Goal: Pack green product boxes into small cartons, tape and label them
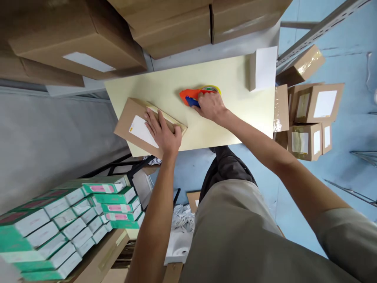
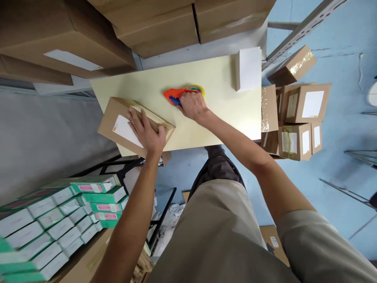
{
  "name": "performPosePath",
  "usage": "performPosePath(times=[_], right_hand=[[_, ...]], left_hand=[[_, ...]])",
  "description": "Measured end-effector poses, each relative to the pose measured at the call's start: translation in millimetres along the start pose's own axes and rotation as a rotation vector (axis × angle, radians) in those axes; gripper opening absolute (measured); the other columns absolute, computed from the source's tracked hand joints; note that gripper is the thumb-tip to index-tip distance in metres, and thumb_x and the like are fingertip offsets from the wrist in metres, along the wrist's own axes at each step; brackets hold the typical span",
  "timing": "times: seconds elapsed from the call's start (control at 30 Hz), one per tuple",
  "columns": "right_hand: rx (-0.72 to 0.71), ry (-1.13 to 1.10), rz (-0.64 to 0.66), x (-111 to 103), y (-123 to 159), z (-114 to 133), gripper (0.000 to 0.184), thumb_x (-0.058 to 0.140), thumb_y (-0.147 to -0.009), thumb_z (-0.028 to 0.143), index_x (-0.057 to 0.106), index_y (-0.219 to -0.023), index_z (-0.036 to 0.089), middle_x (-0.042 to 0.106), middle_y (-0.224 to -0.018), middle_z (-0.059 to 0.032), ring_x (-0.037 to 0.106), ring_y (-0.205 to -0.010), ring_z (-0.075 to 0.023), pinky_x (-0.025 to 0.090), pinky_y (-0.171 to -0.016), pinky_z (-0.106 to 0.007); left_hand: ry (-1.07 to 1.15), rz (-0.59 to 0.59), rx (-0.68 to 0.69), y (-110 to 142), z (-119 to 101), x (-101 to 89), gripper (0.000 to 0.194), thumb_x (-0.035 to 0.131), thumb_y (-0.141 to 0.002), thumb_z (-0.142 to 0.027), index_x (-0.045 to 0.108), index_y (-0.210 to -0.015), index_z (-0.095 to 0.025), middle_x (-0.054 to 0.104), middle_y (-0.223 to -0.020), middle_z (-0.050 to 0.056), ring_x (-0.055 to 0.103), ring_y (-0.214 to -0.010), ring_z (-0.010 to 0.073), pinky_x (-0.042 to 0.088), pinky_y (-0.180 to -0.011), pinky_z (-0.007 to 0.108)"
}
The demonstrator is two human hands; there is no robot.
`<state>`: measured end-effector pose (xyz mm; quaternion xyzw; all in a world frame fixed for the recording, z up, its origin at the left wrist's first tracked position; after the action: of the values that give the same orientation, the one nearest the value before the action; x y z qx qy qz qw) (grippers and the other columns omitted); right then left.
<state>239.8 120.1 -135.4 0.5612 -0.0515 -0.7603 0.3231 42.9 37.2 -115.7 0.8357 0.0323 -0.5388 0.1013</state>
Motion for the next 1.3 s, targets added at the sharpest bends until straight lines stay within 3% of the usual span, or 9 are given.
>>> performPosePath(times=[0.13, 0.4, 0.6, 0.73, 0.8, 0.9, 1.13, 1.2, 1.3], right_hand=[[0.133, -0.015, -0.001, -26, 10, -10, 0.057, 0.049, -0.117, 0.048, 0.065, -0.139, -0.003, 0.08, -0.121, -0.0315, 0.078, -0.115, -0.0427, 0.054, -0.099, -0.046], [0.326, -0.26, 0.04, -20, 42, -23, 0.06, 0.055, -0.115, 0.063, 0.069, -0.136, 0.009, 0.082, -0.13, -0.0252, 0.08, -0.122, -0.0376, 0.058, -0.099, -0.04], [0.38, -0.434, 0.057, -35, 65, 1, 0.047, 0.06, -0.113, 0.044, 0.063, -0.145, 0.009, 0.079, -0.14, -0.0236, 0.078, -0.127, -0.0345, 0.056, -0.098, -0.036], [0.359, -0.503, 0.024, -52, 71, 27, 0.044, 0.062, -0.11, 0.035, 0.061, -0.146, 0.008, 0.081, -0.135, -0.0233, 0.079, -0.12, -0.0324, 0.054, -0.094, -0.035], [0.344, -0.533, -0.027, -68, 75, 43, 0.04, 0.062, -0.11, 0.033, 0.062, -0.142, 0.01, 0.082, -0.13, -0.0219, 0.08, -0.114, -0.0314, 0.053, -0.092, -0.034], [0.291, -0.541, -0.162, -107, 80, 72, 0.035, 0.062, -0.109, 0.034, 0.063, -0.139, 0.016, 0.082, -0.124, -0.018, 0.079, -0.107, -0.0315, 0.053, -0.088, -0.035], [-0.021, -0.338, -0.519, -260, 54, 170, 0.03, 0.051, -0.114, 0.04, 0.064, -0.13, 0.018, 0.081, -0.118, -0.0187, 0.076, -0.113, -0.0366, 0.057, -0.102, -0.046], [-0.059, -0.233, -0.588, -300, 33, 191, 0.034, 0.05, -0.114, 0.037, 0.063, -0.136, 0.013, 0.08, -0.124, -0.0221, 0.074, -0.12, -0.0381, 0.053, -0.112, -0.049], [-0.03, -0.106, -0.628, -340, -5, 205, 0.04, 0.051, -0.113, 0.03, 0.063, -0.141, 0.005, 0.078, -0.132, -0.027, 0.07, -0.13, -0.0399, 0.046, -0.122, -0.052]], left_hand=[[-0.013, -0.02, -0.007, 3, -5, -5.2, 0.09, 0.066, -0.088, -0.026, 0.043, -0.174, -0.009, 0.012, -0.193, 0.02, 0.004, -0.181, 0.0369, 0.001, -0.146, 0.059], [0.024, -0.029, 0.002, 5, -13, -11.2, 0.081, 0.065, -0.094, -0.03, 0.049, -0.171, -0.008, 0.019, -0.19, 0.025, 0.009, -0.18, 0.0402, 0.008, -0.146, 0.063], [0.081, -0.012, -0.004, 6, -18, -16.8, 0.072, 0.06, -0.099, -0.03, 0.054, -0.167, -0.005, 0.024, -0.187, 0.029, 0.011, -0.179, 0.0438, 0.011, -0.144, 0.07], [0.232, 0.019, 0.079, 2, -27, -21.8, 0.055, 0.053, -0.105, -0.03, 0.065, -0.155, -0.013, 0.053, -0.174, 0.025, 0.032, -0.174, 0.0421, 0.016, -0.143, 0.071], [0.353, -0.042, 0.074, -2, -27, -42.0, 0.046, 0.048, -0.108, -0.032, 0.07, -0.146, -0.017, 0.067, -0.161, 0.024, 0.049, -0.165, 0.0413, 0.031, -0.139, 0.071], [0.527, -0.226, 0.09, -7, -35, -103.2, 0.042, 0.046, -0.113, -0.039, 0.07, -0.143, -0.021, 0.073, -0.149, 0.022, 0.066, -0.148, 0.0361, 0.053, -0.127, 0.06], [0.637, -0.486, 0.496, -40, -110, -263.2, 0.041, 0.054, -0.113, -0.029, 0.068, -0.151, -0.022, 0.066, -0.151, 0.02, 0.064, -0.148, 0.0309, 0.054, -0.129, 0.049], [0.658, -0.542, 0.52, -66, -118, -287.2, 0.049, 0.052, -0.111, -0.022, 0.063, -0.158, -0.022, 0.06, -0.159, 0.021, 0.059, -0.156, 0.0294, 0.05, -0.133, 0.047], [0.701, -0.5, 0.486, -118, -122, -296.4, 0.065, 0.05, -0.104, -0.011, 0.057, -0.167, -0.024, 0.052, -0.172, 0.018, 0.053, -0.162, 0.0277, 0.05, -0.133, 0.043]])
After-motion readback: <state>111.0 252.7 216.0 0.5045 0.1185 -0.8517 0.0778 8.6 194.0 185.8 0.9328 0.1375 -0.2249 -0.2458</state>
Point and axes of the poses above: each hand's wrist, its own y-axis away from the middle knuckle, its own x-axis out of the palm, z = x × y, the point moved 10 cm from there along -y, towards the middle knuckle
